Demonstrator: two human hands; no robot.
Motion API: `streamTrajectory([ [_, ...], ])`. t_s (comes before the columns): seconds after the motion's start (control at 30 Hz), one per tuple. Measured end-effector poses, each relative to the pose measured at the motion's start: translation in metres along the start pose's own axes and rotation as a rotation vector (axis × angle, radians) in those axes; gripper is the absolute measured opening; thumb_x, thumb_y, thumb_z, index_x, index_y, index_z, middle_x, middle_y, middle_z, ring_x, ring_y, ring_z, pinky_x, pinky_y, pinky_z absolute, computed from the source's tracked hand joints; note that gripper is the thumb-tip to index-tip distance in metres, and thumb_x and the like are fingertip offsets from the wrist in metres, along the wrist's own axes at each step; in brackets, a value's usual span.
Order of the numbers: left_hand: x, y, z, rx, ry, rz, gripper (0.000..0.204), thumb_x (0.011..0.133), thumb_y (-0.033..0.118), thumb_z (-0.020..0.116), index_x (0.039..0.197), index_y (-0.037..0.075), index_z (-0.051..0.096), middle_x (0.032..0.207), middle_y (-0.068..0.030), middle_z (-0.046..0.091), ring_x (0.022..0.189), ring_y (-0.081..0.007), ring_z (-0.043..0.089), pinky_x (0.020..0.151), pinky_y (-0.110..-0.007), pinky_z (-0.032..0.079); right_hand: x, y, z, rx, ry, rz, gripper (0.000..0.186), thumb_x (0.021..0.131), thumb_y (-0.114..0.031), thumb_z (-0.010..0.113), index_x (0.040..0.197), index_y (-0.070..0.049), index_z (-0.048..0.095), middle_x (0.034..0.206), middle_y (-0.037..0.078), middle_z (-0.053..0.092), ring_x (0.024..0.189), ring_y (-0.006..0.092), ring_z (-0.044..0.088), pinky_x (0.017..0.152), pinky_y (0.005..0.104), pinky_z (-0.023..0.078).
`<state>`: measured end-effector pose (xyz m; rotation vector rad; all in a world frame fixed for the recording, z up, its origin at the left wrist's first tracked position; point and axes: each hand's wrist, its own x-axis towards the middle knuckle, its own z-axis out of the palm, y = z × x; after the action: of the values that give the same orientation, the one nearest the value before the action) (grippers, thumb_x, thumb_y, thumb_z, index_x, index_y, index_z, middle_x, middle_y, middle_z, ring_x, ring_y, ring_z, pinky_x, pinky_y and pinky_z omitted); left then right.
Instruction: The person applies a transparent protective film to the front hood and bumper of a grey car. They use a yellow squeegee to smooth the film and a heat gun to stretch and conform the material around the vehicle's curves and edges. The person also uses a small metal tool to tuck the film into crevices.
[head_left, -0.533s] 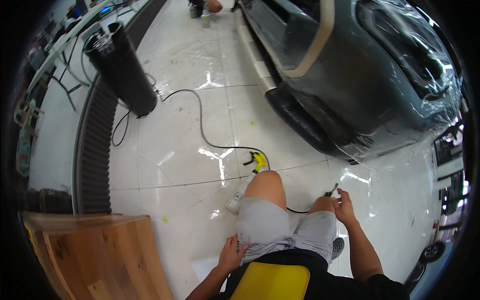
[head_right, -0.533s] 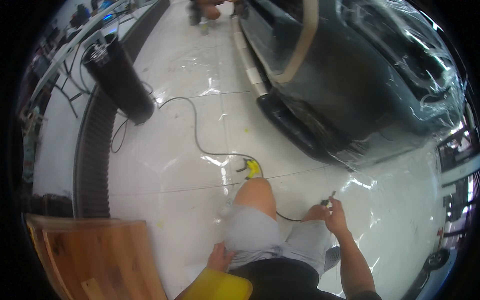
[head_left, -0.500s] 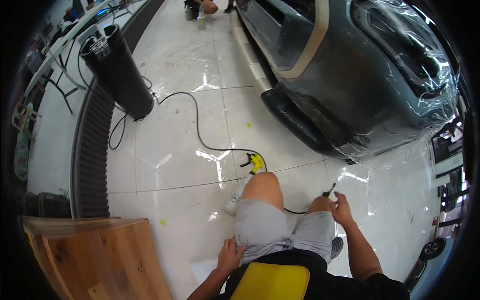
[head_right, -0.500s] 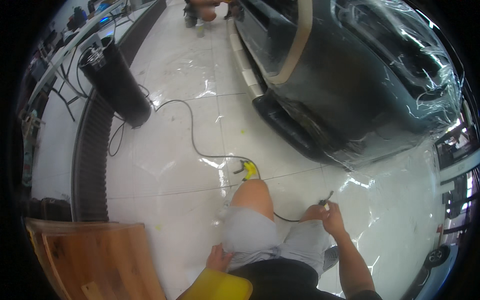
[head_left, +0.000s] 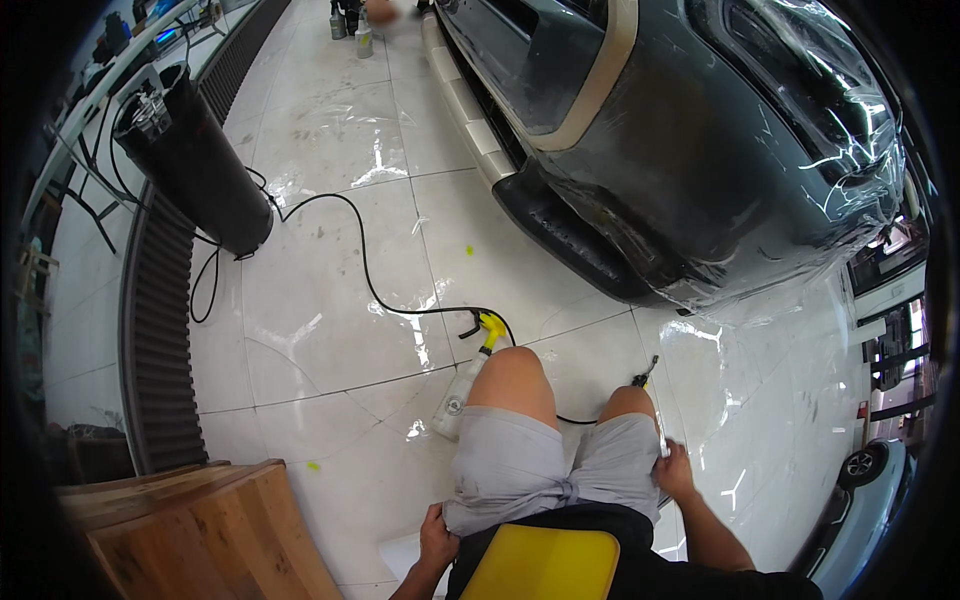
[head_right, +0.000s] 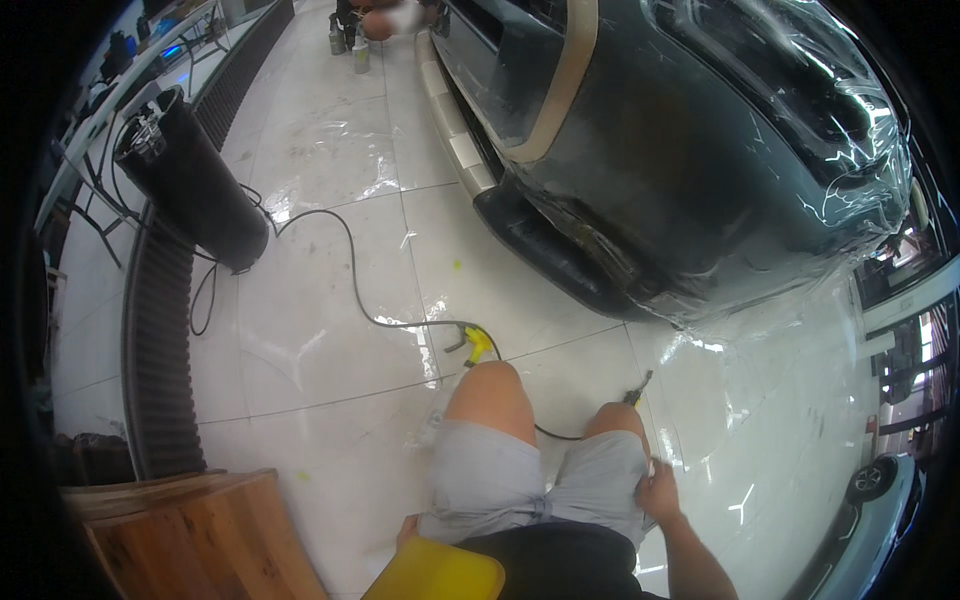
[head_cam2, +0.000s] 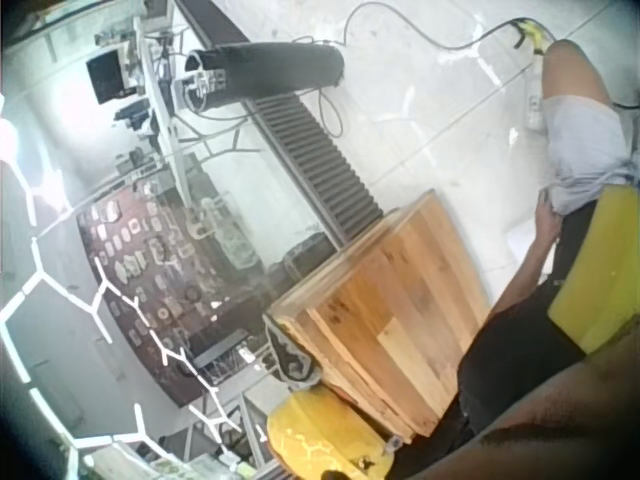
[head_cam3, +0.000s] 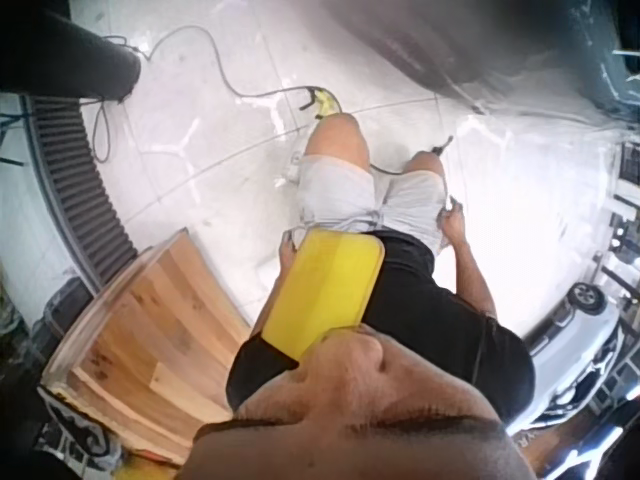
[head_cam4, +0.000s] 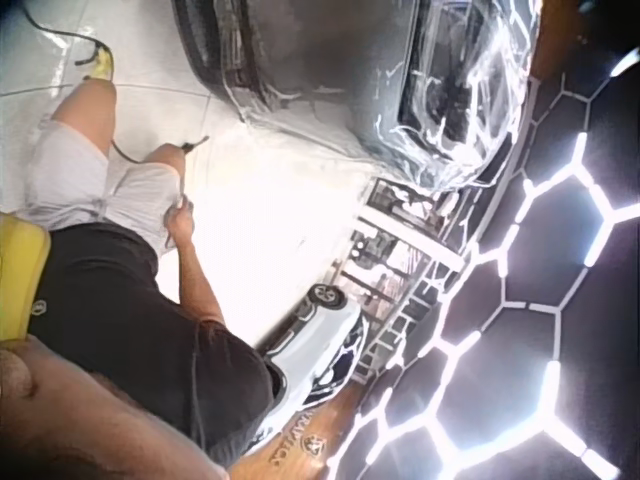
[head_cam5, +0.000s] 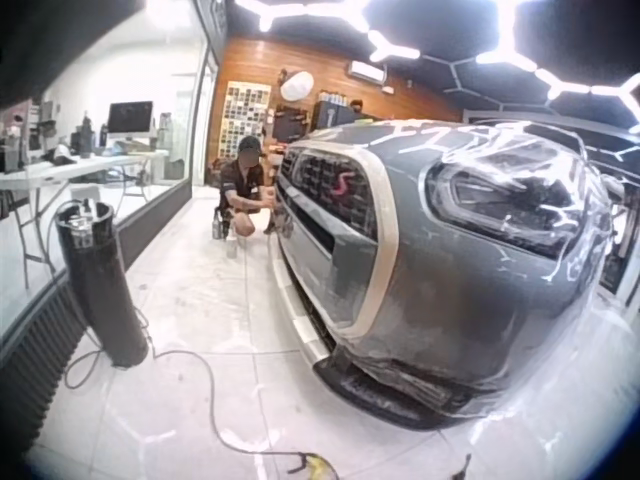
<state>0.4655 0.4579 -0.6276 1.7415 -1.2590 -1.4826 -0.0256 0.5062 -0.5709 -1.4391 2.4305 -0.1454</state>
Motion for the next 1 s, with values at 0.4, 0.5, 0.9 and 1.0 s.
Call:
streamTrajectory([
  [0.4,0.032,0.023,0.012,0.15,-0.011,0.154,0.023,0.079,-0.001,0.055,0.1,-0.001,0.066,0.094,-0.0262,0.065,0.088,-0.0442,0.064,0.077,-0.044,0.052,0.104,-0.133,-0.09,0.171,0.018,-0.299,0.043,0.092,-0.012,0.06,0.131,0.004,0.05,0.12,0.022,0.057,0.09,0.0295,0.067,0.078,0.0368,0.055],
  [0.5,0.045,0.046,0.001,0.186,-0.152,0.029,0.024,0.083,0.005,0.057,0.104,0.0,0.067,0.089,-0.0275,0.066,0.085,-0.0448,0.065,0.076,-0.046,0.052,0.121,-0.15,-0.109,0.147,0.033,-0.382,0.041,0.092,-0.012,0.062,0.129,0.003,0.052,0.119,0.021,0.058,0.09,0.0283,0.067,0.08,0.0369,0.054],
  [0.9,0.083,0.047,-0.003,0.55,-0.471,0.129,0.031,0.082,0.023,0.064,0.101,-0.002,0.062,0.094,-0.0256,0.066,0.09,-0.0449,0.064,0.079,-0.05,0.051,0.152,-0.157,-0.146,0.434,0.184,-0.412,0.035,0.093,-0.016,0.062,0.122,0.001,0.058,0.113,0.02,0.061,0.091,0.0316,0.065,0.081,0.0397,0.052],
  [1.0,0.058,0.058,0.004,0.65,-0.431,0.176,0.03,0.084,0.024,0.064,0.1,-0.001,0.059,0.093,-0.0242,0.065,0.088,-0.045,0.063,0.078,-0.051,0.051,0.143,-0.114,-0.089,0.526,0.086,-0.343,0.032,0.093,-0.017,0.061,0.12,0.001,0.061,0.111,0.02,0.062,0.086,0.032,0.066,0.079,0.0394,0.052],
])
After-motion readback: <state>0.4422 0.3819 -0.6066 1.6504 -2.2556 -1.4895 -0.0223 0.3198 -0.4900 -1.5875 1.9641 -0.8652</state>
